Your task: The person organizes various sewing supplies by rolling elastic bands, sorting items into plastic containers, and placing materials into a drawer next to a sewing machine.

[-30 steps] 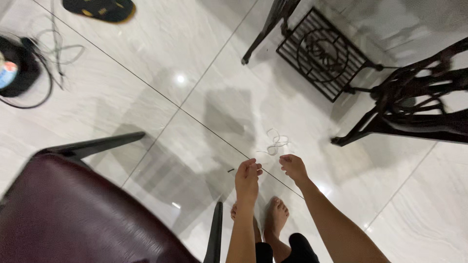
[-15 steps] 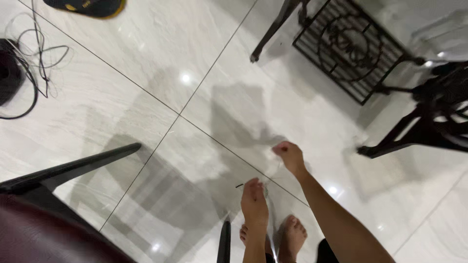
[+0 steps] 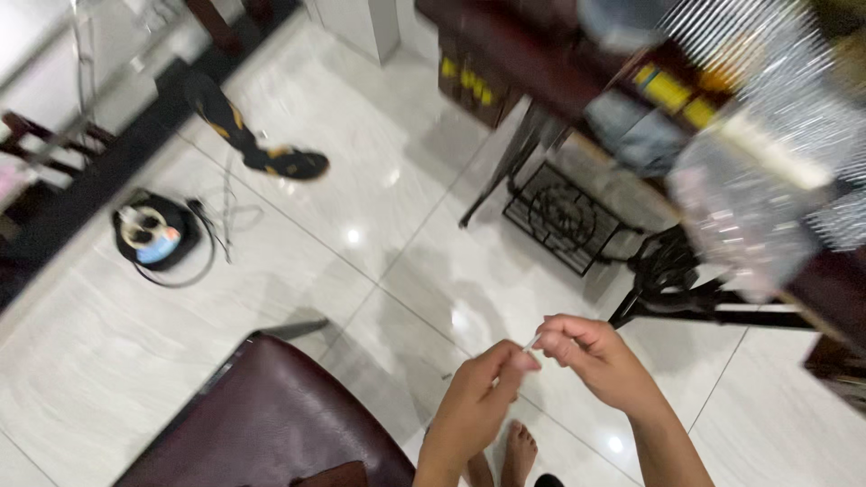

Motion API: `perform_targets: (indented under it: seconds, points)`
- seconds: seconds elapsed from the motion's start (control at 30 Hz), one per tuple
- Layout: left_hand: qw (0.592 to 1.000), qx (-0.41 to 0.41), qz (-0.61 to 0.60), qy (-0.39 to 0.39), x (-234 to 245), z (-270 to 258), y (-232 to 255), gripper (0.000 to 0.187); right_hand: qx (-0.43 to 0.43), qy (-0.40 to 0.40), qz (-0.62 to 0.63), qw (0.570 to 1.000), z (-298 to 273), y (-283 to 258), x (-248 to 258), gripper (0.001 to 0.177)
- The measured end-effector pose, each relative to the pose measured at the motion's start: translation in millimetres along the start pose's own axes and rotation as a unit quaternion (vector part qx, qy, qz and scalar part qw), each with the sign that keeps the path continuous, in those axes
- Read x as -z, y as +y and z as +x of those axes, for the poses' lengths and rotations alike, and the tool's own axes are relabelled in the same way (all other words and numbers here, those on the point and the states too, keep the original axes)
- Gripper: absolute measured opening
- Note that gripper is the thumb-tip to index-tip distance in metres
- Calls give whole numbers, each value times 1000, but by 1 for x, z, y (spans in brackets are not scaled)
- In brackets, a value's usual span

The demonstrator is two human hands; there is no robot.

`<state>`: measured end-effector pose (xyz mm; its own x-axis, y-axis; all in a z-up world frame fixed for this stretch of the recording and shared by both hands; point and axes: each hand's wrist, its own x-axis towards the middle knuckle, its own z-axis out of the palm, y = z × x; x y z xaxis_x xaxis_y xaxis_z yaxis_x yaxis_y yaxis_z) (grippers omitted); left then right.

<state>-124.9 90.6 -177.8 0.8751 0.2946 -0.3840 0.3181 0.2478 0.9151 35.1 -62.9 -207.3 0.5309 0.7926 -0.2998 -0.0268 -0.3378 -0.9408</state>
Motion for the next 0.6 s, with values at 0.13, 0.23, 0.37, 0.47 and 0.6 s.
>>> perform_targets:
  seconds: [0.13,0.23,0.37,0.47,0.6]
  points:
    - [984,-73,-160,-3,4,-58,70,39,36,80,81,993,-28,-82,18,28]
    - [978,-98,-177,-54,4,-95,120,34,40,109,-1,993,-50,-128,21,23]
    - [971,-149,-124,-141,-7,-132,183,32,26,125,-76,989,-84,-169,21,25]
    - [964,-162,-120,-175,-22,-148,219,31,9,157,-78,984,-108,-177,24,28]
    - [949,-205,-107,-216,-39,-161,254,31,-40,216,-150,964,-125,-172,25,27]
